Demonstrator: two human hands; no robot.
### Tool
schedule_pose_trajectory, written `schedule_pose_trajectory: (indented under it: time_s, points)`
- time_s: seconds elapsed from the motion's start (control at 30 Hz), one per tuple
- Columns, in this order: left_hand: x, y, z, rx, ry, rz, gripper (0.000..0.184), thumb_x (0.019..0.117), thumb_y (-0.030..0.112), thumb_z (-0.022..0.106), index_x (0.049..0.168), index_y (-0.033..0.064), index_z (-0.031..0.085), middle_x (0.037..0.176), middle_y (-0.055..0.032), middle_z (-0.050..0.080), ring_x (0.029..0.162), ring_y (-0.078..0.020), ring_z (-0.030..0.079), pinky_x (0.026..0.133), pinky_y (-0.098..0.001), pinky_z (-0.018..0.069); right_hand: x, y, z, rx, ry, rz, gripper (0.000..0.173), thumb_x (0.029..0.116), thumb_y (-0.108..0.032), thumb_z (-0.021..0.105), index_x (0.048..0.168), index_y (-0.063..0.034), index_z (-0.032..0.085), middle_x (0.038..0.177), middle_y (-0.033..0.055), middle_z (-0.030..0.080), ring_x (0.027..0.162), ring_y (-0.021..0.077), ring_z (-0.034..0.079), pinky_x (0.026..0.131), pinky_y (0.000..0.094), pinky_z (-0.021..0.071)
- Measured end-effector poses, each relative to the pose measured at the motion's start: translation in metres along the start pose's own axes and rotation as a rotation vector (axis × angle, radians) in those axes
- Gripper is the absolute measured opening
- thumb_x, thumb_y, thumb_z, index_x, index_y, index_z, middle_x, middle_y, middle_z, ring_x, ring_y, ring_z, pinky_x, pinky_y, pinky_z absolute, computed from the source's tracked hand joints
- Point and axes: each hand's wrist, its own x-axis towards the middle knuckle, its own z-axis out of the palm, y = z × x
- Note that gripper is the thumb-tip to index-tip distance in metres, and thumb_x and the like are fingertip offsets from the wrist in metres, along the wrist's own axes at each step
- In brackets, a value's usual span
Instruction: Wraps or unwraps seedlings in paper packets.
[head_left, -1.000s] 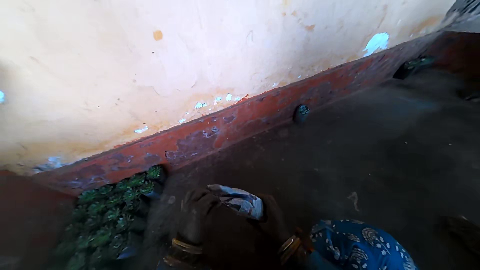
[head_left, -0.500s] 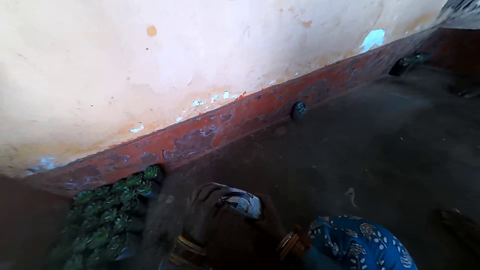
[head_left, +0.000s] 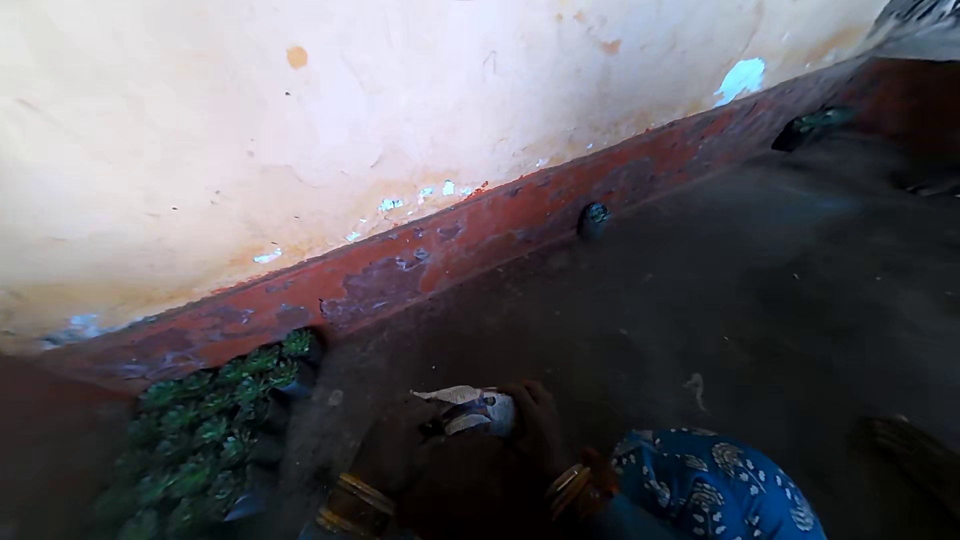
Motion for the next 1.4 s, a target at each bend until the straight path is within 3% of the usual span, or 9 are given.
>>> schedule_pose_trajectory:
  time_s: [0.27, 0.37, 0.5, 0.67, 0.87, 1.07, 1.17, 1.27, 1.4]
  points:
    - [-0.003, 0.009, -0.006, -0.015, 0.041, -0.053, 0.033, 0.0902, 0.026, 0.076, 0.114, 0.0035, 0.073, 0.115, -0.015, 0.072, 0.113, -0.0318, 0.066, 0.104, -0.0485, 0.0492, 0.0, 0.0, 0.0, -0.036, -0.118, 0.039, 0.061, 0.0695, -0.01, 0.086, 0.128, -0.0099, 0.069, 0.131, 0.026, 0.06, 0.119, 0.0474, 0.057, 0.099, 0.0596, 0.0477]
    - [0.005, 0.038, -0.001, 0.112, -0.113, -0.146, 0.041, 0.0966, 0.03, 0.068, 0.128, 0.0027, 0.066, 0.131, -0.0188, 0.066, 0.129, -0.0368, 0.057, 0.113, -0.0502, 0.0387, -0.001, 0.0, 0.004, 0.022, -0.123, 0.008, 0.063, 0.0672, -0.013, 0.087, 0.127, -0.0058, 0.068, 0.127, 0.027, 0.062, 0.117, 0.0461, 0.059, 0.099, 0.0585, 0.0482]
    - [0.005, 0.034, 0.016, 0.243, 0.151, 0.003, 0.024, 0.0996, 0.018, 0.059, 0.11, 0.0051, 0.076, 0.109, -0.0149, 0.075, 0.112, -0.0362, 0.068, 0.104, -0.0514, 0.0466, 0.0, -0.003, -0.001, 0.085, -0.207, 0.091, 0.069, 0.0695, -0.015, 0.087, 0.132, -0.0007, 0.063, 0.131, 0.0283, 0.059, 0.121, 0.0442, 0.057, 0.102, 0.0561, 0.0469]
    - [0.0, 0.047, 0.003, 0.218, 0.183, -0.012, 0.022, 0.0992, 0.013, 0.059, 0.106, 0.0031, 0.077, 0.111, -0.0157, 0.075, 0.116, -0.0374, 0.066, 0.108, -0.0497, 0.0453, 0.003, -0.012, -0.01, 0.067, -0.285, 0.095, 0.071, 0.0704, -0.011, 0.086, 0.136, -0.002, 0.06, 0.134, 0.0259, 0.058, 0.122, 0.0416, 0.057, 0.104, 0.0542, 0.047]
    - [0.004, 0.013, 0.024, 0.481, 0.587, 0.272, 0.016, 0.0943, 0.019, 0.062, 0.091, 0.012, 0.075, 0.092, -0.0068, 0.075, 0.088, -0.0273, 0.074, 0.077, -0.044, 0.0614, -0.002, -0.01, -0.002, -0.03, -0.311, -0.14, 0.045, 0.0813, -0.013, 0.079, 0.124, -0.0053, 0.069, 0.122, 0.023, 0.066, 0.113, 0.0402, 0.063, 0.098, 0.0544, 0.051]
    - [0.017, 0.005, 0.015, 0.473, 0.887, 0.266, 0.024, 0.0934, 0.024, 0.058, 0.087, 0.0133, 0.078, 0.087, -0.0063, 0.076, 0.082, -0.0277, 0.073, 0.077, -0.0474, 0.057, -0.006, -0.028, -0.009, 0.275, -0.528, -0.09, 0.072, 0.0728, -0.012, 0.087, 0.135, 0.0082, 0.056, 0.132, 0.0281, 0.059, 0.122, 0.0365, 0.059, 0.106, 0.0445, 0.047]
    - [0.003, 0.014, -0.006, 0.072, 0.826, -0.057, 0.024, 0.0957, 0.013, 0.062, 0.107, -0.0043, 0.073, 0.104, -0.0204, 0.072, 0.1, -0.0367, 0.07, 0.091, -0.0549, 0.0551, -0.007, -0.024, -0.008, 0.391, -0.402, 0.125, 0.08, 0.0713, -0.009, 0.086, 0.139, 0.0101, 0.049, 0.13, 0.0255, 0.06, 0.119, 0.0276, 0.061, 0.104, 0.0362, 0.0493]
    - [-0.003, 0.057, -0.029, -0.335, 0.569, -0.415, 0.036, 0.1024, 0.006, 0.055, 0.133, -0.0114, 0.056, 0.128, -0.0261, 0.064, 0.113, -0.031, 0.065, 0.1, -0.0421, 0.0505, -0.001, -0.034, -0.021, 0.595, -0.235, 0.353, 0.091, 0.0783, -0.011, 0.083, 0.149, 0.0122, 0.031, 0.13, 0.0235, 0.061, 0.112, 0.0178, 0.065, 0.097, 0.0281, 0.0526]
    - [0.007, 0.048, 0.019, -0.515, 0.098, -0.226, 0.067, 0.0971, 0.019, 0.064, 0.15, -0.0094, 0.035, 0.148, -0.0253, 0.049, 0.129, -0.0301, 0.059, 0.104, -0.0386, 0.0524, 0.001, -0.025, -0.015, 0.893, -0.108, 0.401, 0.066, 0.1016, -0.029, 0.046, 0.154, 0.0043, 0.022, 0.123, 0.0164, 0.059, 0.096, 0.0152, 0.068, 0.078, 0.0322, 0.0606]
